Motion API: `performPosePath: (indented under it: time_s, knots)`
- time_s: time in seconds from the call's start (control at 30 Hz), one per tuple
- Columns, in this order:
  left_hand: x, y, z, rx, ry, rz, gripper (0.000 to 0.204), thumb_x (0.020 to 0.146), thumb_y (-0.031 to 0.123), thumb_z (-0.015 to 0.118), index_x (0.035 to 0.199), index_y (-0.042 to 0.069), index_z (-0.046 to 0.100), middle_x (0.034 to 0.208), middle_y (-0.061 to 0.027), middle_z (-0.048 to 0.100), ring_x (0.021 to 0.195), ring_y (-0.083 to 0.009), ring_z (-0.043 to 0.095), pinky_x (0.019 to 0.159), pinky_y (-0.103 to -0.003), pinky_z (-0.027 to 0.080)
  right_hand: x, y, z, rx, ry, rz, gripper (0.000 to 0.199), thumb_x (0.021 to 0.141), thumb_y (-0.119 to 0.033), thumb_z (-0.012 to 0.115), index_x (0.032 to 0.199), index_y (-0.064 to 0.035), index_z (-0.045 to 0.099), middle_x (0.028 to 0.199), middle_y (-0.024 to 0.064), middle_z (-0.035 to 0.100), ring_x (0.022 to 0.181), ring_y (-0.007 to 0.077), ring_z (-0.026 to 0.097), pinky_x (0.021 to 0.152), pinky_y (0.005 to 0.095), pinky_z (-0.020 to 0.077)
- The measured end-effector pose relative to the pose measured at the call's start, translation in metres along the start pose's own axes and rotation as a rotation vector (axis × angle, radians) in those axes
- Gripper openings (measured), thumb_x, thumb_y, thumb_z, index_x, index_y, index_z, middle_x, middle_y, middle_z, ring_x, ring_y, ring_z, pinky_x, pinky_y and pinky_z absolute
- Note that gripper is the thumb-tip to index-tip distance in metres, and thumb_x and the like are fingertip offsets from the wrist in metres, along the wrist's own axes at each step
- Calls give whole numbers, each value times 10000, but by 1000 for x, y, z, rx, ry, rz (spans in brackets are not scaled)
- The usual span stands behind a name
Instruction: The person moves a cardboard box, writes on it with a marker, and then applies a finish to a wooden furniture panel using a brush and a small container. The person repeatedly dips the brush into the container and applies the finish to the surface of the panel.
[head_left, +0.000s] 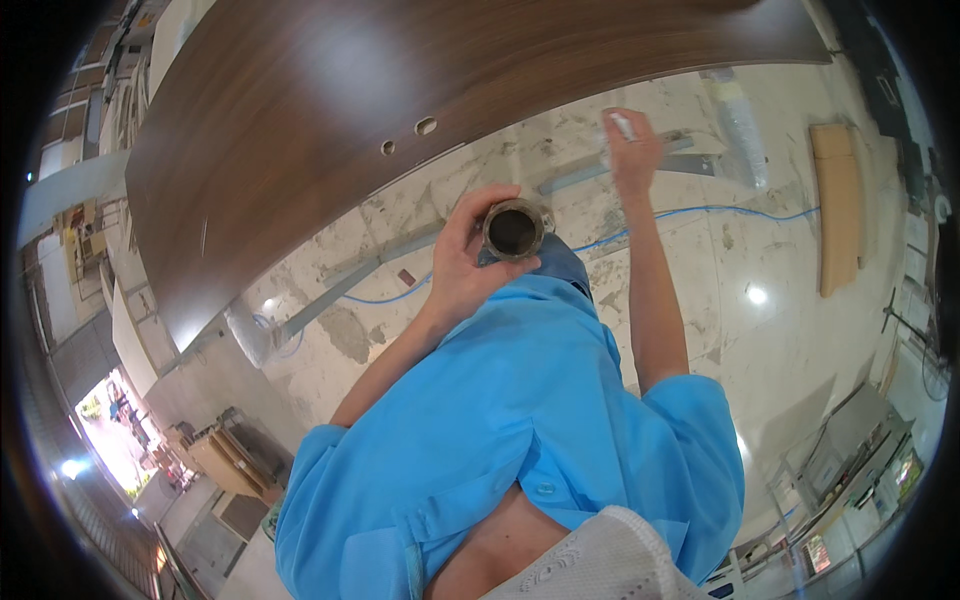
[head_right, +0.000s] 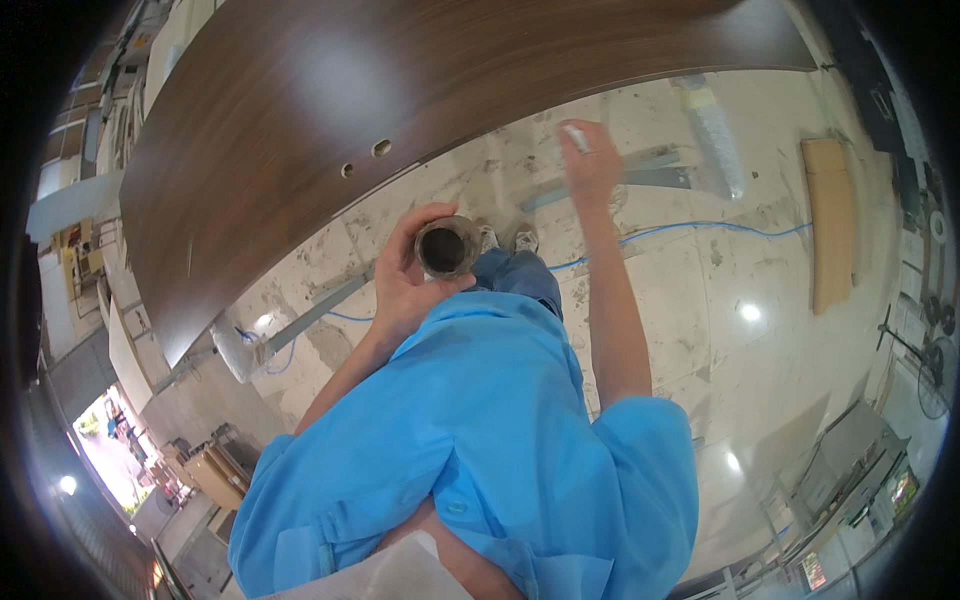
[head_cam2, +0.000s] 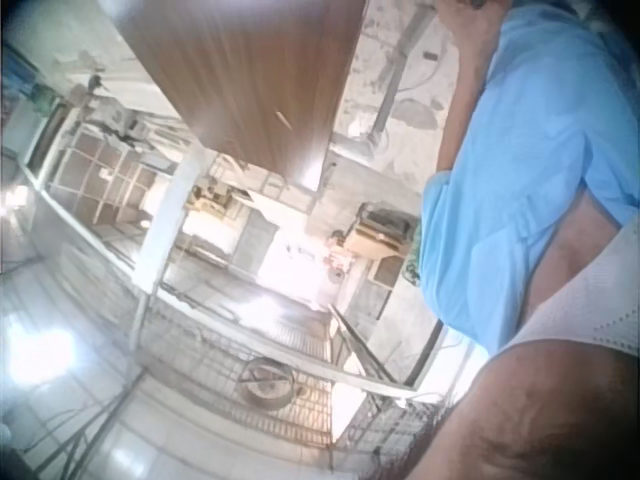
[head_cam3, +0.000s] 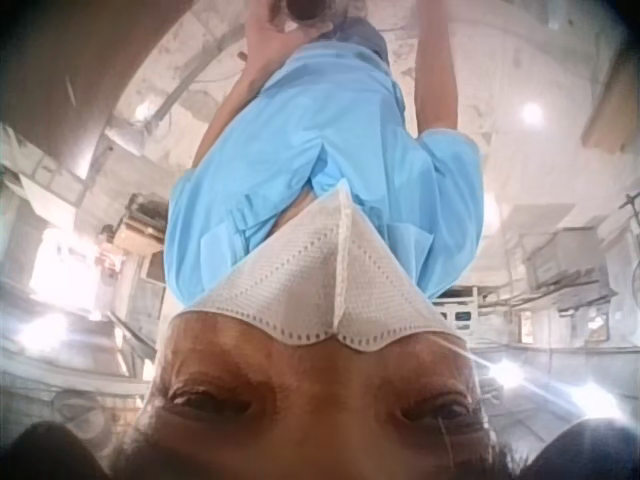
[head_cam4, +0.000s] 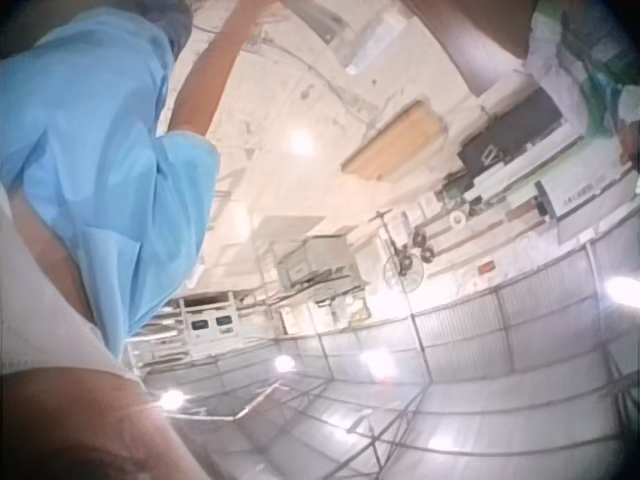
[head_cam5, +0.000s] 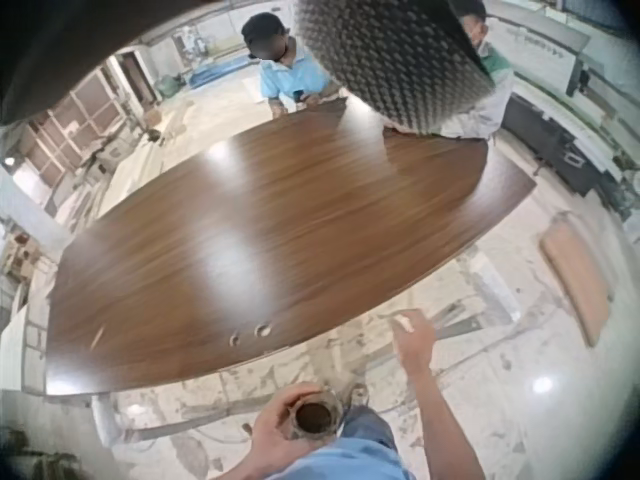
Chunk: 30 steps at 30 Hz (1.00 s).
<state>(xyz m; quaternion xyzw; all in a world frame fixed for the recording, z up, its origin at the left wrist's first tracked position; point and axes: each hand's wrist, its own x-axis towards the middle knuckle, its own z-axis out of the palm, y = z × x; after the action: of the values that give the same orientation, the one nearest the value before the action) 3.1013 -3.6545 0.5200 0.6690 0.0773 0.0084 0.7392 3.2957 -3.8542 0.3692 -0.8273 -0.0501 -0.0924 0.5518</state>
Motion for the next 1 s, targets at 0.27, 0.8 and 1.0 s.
performPosePath:
  time_s: [0.27,0.8,1.0]
  knots:
    - [11,3,0,-10,-46,-8,786,678,-95,848,1395,50,560,1418,-77,545,1327,-203,541,1142,-359,423,13,4,1,-27,70,107,162,885,-164,760,1015,-68,761,999,104,739,906,256,713,813,350,540]
    - [36,6,81,-36,99,-62,798,665,-83,865,1393,51,567,1440,-69,550,1323,-185,541,1134,-348,429,6,0,-4,84,-127,40,145,893,-117,765,1012,-38,746,956,130,737,870,255,712,787,331,543]
    - [41,7,91,-77,81,-51,806,692,-72,871,1421,49,548,1445,-74,536,1327,-181,534,1133,-344,430,2,-5,2,128,-253,-29,150,904,-124,766,1017,-28,741,959,122,738,855,245,699,779,343,539]
